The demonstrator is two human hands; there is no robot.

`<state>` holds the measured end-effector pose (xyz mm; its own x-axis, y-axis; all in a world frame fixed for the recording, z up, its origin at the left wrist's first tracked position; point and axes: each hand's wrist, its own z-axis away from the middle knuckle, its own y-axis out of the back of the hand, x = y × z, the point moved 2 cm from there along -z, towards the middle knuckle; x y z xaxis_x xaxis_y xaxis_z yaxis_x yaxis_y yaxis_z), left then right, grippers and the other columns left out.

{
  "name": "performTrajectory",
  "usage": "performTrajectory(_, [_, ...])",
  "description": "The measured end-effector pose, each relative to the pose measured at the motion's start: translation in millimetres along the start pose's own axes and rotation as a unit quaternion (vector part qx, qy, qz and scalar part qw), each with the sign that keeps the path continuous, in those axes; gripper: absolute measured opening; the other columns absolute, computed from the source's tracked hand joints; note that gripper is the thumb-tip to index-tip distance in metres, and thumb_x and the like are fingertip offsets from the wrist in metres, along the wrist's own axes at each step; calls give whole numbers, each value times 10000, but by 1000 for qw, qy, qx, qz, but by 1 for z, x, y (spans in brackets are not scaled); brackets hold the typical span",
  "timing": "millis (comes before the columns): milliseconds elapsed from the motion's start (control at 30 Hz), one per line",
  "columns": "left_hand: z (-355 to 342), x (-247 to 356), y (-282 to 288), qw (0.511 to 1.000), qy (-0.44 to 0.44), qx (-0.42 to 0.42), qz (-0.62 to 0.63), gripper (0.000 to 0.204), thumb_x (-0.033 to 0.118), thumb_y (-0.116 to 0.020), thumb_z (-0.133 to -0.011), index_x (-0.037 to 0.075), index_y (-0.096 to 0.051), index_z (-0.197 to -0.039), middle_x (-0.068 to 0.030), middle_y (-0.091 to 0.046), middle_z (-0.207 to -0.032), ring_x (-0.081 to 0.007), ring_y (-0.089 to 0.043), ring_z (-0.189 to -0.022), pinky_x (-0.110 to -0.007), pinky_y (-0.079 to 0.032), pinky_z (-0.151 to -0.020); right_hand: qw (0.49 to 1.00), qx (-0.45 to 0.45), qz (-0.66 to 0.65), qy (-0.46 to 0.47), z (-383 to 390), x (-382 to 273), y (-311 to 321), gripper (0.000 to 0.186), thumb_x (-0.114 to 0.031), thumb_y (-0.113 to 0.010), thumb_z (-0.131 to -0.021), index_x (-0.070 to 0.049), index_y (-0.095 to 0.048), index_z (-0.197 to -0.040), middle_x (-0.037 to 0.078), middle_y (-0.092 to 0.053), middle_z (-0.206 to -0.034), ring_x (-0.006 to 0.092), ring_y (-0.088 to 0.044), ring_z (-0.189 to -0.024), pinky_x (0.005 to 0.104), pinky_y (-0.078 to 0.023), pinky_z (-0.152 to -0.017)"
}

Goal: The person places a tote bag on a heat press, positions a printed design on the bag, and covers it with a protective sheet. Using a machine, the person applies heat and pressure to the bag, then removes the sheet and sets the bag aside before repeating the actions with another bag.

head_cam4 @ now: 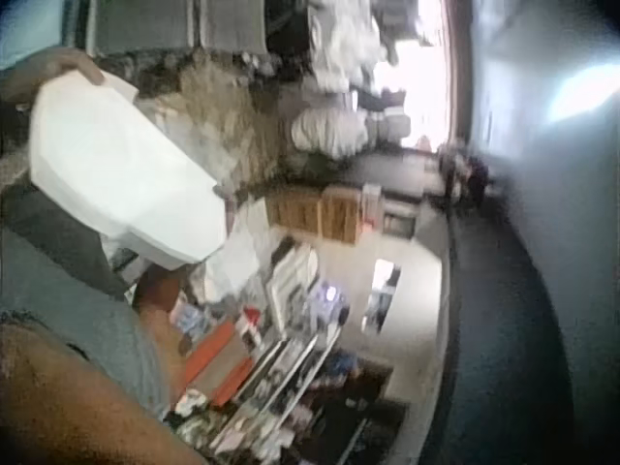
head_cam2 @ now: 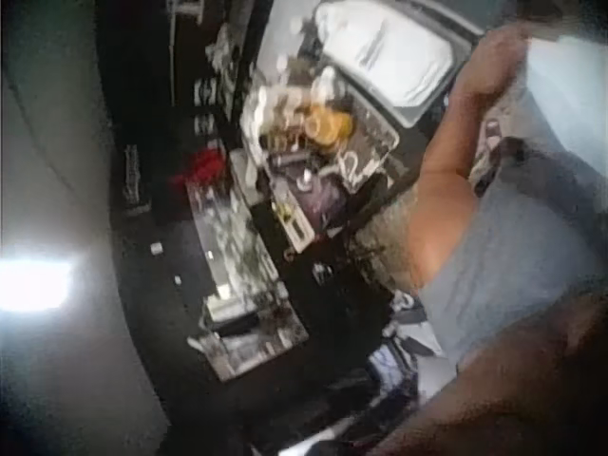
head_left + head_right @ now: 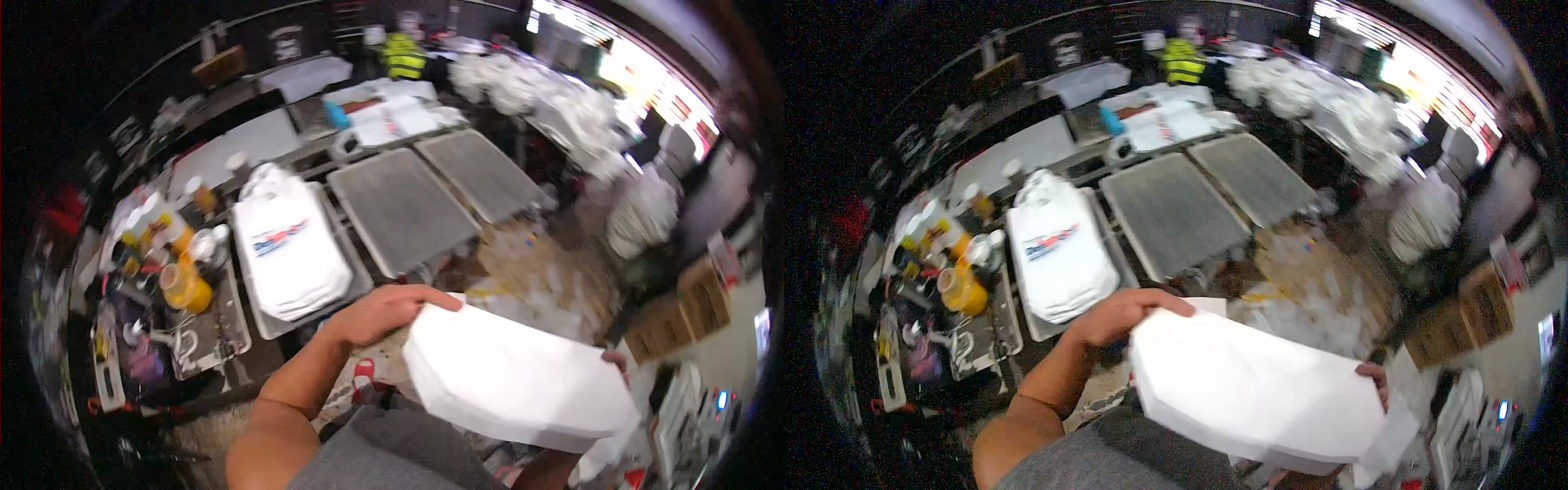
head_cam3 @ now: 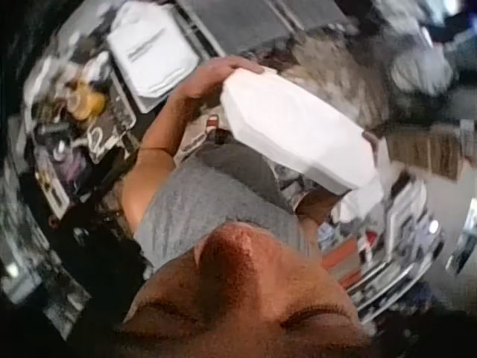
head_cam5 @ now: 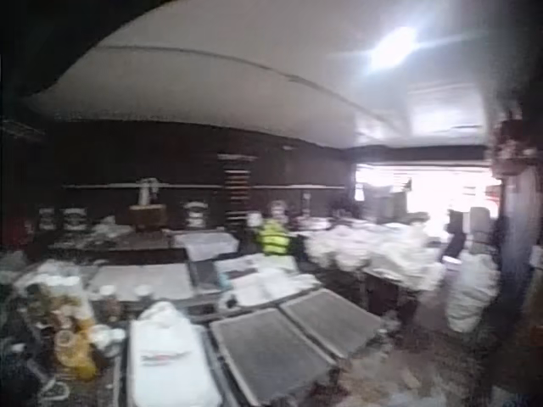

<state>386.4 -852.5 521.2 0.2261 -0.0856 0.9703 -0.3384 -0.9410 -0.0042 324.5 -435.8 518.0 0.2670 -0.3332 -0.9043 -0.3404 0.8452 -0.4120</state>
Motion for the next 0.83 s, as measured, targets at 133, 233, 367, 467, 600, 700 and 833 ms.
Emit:
performTrajectory(133, [90,44,104,973,-134,183,-28,843,705,-407,-945,-49,-613,-1259,-205,-618,-1266,-276,-599,-1172,-389,-469,-1000,959,-240,35,147,-162,10,-111,352,-319,-497,-970,-46,-563,-1183,205,-651,-1061,293,-662,-1023,426,-554,-864])
performTrajectory(233, [153,90,187,909,-129,378,-118,858,698,-335,-968,-62,-576,-1285,-200,-624,-1251,-291,-607,-1161,-395,-481,-989,944,-296,-88,115,-295,56,-251,419,-370,-448,-999,-43,-568,-1231,163,-652,-1114,278,-643,-1041,424,-518,-916])
performTrajectory(367, [146,151,312,867,-174,463,-56,744,635,-319,-1001,15,-509,-1365,-185,-620,-1263,-318,-586,-1190,-467,-438,-1021,889,-425,-137,100,-400,29,-430,523,-436,-488,-998,-37,-552,-1330,142,-642,-1225,303,-618,-1124,461,-492,-980])
performTrajectory(467, [166,203,354,866,-184,453,-107,705,616,-335,-1004,56,-476,-1408,-196,-574,-1334,-328,-544,-1247,-516,-392,-1061,834,-527,-106,124,-417,15,-517,534,-453,-486,-990,-45,-546,-1329,152,-633,-1243,333,-629,-1112,494,-513,-949])
performTrajectory(600, [197,203,340,851,-211,458,-147,728,610,-212,-1029,32,-593,-1254,-158,-616,-1203,-266,-577,-1135,-400,-447,-983,853,-476,40,210,-399,21,-530,393,-379,-413,-1022,-51,-597,-1134,111,-631,-1066,218,-640,-976,356,-540,-820])
performTrajectory(700, [217,152,325,838,-143,499,-169,701,588,-191,-1039,31,-606,-1131,-148,-613,-1130,-230,-587,-1069,-361,-471,-954,883,-423,91,182,-415,94,-514,368,-371,-393,-1017,-74,-606,-1054,46,-593,-964,142,-573,-913,274,-467,-854])
performTrajectory(833, [235,60,335,840,-98,526,-93,597,517,-295,-1054,15,-599,-1158,-156,-580,-1261,-235,-523,-1218,-366,-375,-1088,915,-373,153,21,-466,226,-460,366,-374,-497,-976,-36,-635,-995,106,-653,-1085,190,-575,-1084,330,-407,-1009])
